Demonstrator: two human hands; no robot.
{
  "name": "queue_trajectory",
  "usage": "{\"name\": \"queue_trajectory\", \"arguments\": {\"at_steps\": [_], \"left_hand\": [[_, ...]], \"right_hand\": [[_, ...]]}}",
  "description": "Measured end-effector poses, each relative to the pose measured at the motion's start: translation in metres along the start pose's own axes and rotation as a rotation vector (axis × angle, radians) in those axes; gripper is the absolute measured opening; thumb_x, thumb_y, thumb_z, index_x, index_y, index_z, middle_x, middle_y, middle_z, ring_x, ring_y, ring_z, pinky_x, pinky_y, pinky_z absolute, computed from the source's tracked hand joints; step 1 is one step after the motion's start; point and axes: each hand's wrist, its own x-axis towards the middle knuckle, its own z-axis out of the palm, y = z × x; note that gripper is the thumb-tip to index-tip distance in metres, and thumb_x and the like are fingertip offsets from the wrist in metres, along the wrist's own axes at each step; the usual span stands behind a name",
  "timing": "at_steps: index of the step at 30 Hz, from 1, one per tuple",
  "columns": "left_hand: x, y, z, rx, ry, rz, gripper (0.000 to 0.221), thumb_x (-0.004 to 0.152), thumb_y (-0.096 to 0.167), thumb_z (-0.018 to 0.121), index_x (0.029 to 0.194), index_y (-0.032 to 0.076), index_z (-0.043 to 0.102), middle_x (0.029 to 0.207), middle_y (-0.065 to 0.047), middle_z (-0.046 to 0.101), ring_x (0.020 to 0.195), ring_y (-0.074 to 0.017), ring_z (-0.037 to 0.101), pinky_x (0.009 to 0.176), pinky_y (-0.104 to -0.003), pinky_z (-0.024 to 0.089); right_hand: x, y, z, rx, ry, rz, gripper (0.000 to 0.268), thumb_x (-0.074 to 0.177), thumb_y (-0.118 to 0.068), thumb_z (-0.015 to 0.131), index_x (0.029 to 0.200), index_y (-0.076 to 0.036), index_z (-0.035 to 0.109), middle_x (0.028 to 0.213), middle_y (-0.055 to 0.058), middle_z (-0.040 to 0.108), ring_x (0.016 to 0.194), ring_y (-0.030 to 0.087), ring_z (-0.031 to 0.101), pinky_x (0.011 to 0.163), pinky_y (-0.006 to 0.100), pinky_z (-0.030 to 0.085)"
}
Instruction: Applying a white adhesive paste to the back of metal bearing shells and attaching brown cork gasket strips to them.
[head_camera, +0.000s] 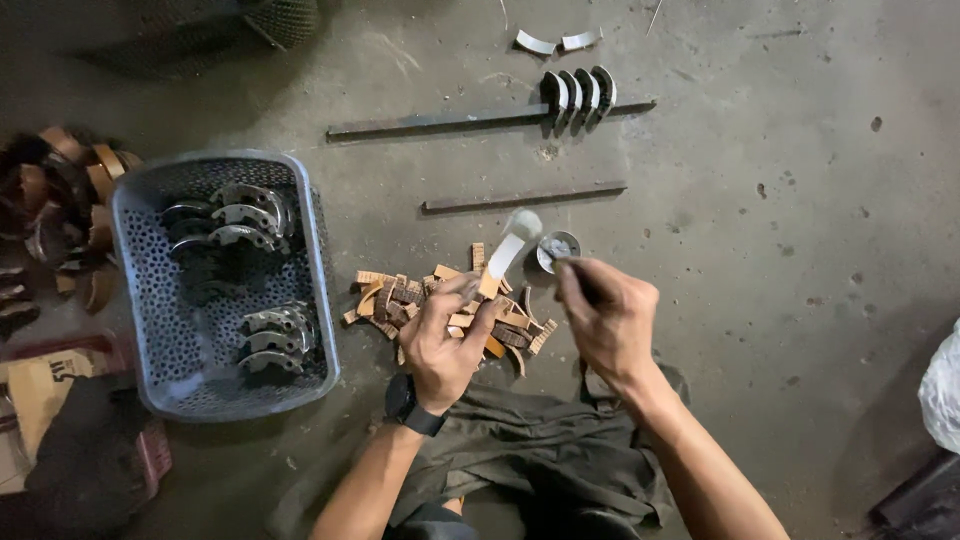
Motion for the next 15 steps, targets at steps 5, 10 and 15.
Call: {"name": "queue_trajectory", "arguments": {"at_steps": [5,10,15], "left_hand": [[0.000,-0.018,-0.001,-0.291,-0.030,-0.155,0.026,0.098,0.008,0.075,0.121,0.005,0.065,0.121,-0.013,0.073,0.105,-0.0203,0.076,0.086,-0.035,0.064],[-0.011,-0.045,0.001,-0.530,-0.250,-0.413,0.028,0.107,0.015,0.065,0.133,0.004,0.068,0.116,-0.012,0.076,0.099,-0.0182,0.073,0.082,-0.033,0.063],[0.001,-0.024,0.012,-1.235,-0.392,-0.812,0.035,0.110,0.016,0.057,0.142,0.000,0.057,0.114,-0.012,0.071,0.095,-0.0191,0.071,0.083,-0.035,0.061]], "right_hand": [[0.004,0.007,-0.019,0.055,0.061,0.173,0.013,0.102,-0.009,0.068,0.106,0.000,0.077,0.079,0.007,0.076,0.059,0.010,0.064,0.050,0.023,0.049],[0.010,-0.007,-0.014,0.313,-0.065,0.157,0.017,0.097,-0.010,0.072,0.111,-0.001,0.076,0.087,0.004,0.077,0.069,0.007,0.069,0.057,0.022,0.056],[0.014,-0.008,0.005,0.454,-0.344,0.414,0.021,0.091,-0.009,0.075,0.111,-0.001,0.078,0.082,0.003,0.078,0.068,0.006,0.069,0.060,0.022,0.058]]}}
